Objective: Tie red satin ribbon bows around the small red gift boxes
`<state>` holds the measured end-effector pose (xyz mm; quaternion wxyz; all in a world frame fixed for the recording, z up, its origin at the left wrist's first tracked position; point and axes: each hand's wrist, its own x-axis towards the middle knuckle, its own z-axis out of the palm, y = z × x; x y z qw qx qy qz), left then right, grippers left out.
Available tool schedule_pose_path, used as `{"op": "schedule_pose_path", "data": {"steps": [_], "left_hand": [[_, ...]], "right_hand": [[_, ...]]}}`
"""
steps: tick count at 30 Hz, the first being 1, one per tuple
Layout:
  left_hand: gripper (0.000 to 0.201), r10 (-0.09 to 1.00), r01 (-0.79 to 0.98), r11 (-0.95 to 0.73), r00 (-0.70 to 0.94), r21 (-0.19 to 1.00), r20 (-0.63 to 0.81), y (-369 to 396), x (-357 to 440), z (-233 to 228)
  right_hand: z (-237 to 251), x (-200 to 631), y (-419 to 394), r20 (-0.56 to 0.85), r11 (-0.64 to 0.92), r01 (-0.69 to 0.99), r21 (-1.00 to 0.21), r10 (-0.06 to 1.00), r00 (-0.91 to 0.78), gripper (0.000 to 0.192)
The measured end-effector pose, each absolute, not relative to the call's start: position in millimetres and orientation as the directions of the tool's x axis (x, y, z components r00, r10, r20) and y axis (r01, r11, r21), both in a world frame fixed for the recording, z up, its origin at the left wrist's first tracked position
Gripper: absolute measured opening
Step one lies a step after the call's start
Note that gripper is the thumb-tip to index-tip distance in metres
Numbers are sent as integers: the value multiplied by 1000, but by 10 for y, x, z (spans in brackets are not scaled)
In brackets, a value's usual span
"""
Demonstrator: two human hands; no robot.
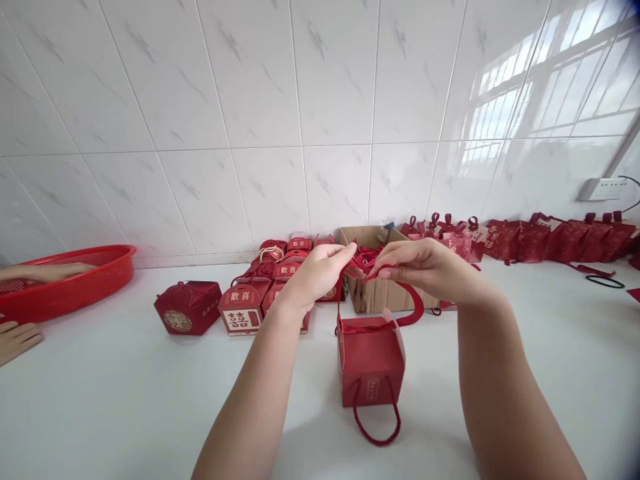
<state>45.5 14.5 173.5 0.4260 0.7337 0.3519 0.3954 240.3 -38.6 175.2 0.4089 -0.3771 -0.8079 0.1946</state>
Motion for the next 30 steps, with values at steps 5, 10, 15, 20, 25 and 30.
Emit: {"op": "schedule_pose_path", "data": {"steps": [5, 10, 15, 20, 25, 30], "left_hand": [[37, 879, 260, -404, 376, 877, 293, 177, 456, 1690], [23, 879, 237, -403, 368, 884, 302, 168, 445, 1726], [22, 794, 210, -476, 519, 854, 315, 113, 408, 1777], [16, 750, 240, -544, 569, 804, 338, 68, 382, 1759], [9, 714, 246, -641, 538, 727, 448, 51, 412, 1742], [9, 704, 232, -665, 512, 710, 493, 57, 438, 1730]], "right_hand": [[1724, 2334, -374, 475, 545, 665, -510, 824, -311, 19], [1697, 2273, -334, 486, 478, 738, -477, 842, -232, 18], [1692, 2253, -323, 507, 468, 741, -482, 838, -200, 19], [1692, 2245, -314, 534, 495, 712, -498, 822, -198, 23], [1697, 2242, -315, 534, 507, 703, -499, 818, -212, 29], [1693, 2249, -322, 533, 505, 690, -518, 822, -201, 26]]}}
